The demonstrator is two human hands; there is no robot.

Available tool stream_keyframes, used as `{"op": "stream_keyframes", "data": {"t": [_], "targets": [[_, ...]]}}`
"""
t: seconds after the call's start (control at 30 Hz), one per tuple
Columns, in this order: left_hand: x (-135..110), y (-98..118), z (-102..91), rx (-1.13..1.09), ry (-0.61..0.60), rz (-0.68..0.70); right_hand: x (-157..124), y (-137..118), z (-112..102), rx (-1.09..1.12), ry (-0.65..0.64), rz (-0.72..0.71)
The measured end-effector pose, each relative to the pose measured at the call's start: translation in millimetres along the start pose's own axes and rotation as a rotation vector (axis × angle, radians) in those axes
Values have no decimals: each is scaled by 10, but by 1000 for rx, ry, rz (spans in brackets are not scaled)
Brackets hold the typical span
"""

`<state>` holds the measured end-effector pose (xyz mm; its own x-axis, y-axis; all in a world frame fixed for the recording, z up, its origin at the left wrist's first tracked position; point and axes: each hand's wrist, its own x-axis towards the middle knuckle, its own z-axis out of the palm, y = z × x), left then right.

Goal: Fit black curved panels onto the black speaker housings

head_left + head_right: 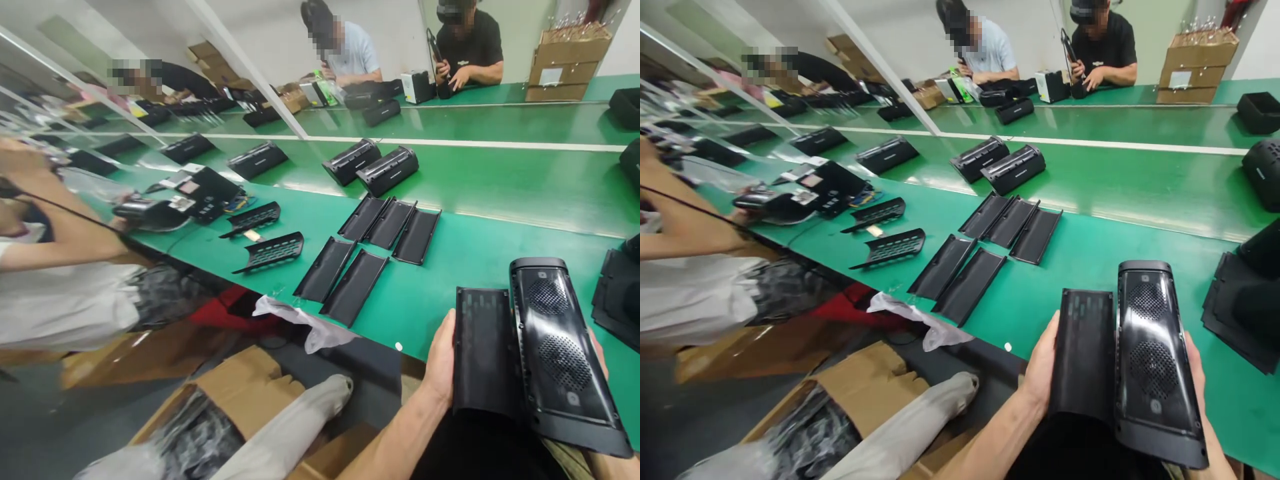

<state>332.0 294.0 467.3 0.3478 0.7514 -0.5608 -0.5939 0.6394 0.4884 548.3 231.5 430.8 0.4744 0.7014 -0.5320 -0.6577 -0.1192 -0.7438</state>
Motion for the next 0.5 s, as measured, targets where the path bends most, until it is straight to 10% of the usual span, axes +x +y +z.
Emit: {"op": "stream_keyframes", "data": {"t": [0.13,0.4,0.5], "targets": [[-92,13,50,-208,-244,-234,-26,-4,185,-25,-126,86],[-140,194,16,-358,-390,-380,-111,-300,450,-12,-531,479],[-125,188,-139,-319,-373,-352,-175,-532,468,21,-486,528]]}}
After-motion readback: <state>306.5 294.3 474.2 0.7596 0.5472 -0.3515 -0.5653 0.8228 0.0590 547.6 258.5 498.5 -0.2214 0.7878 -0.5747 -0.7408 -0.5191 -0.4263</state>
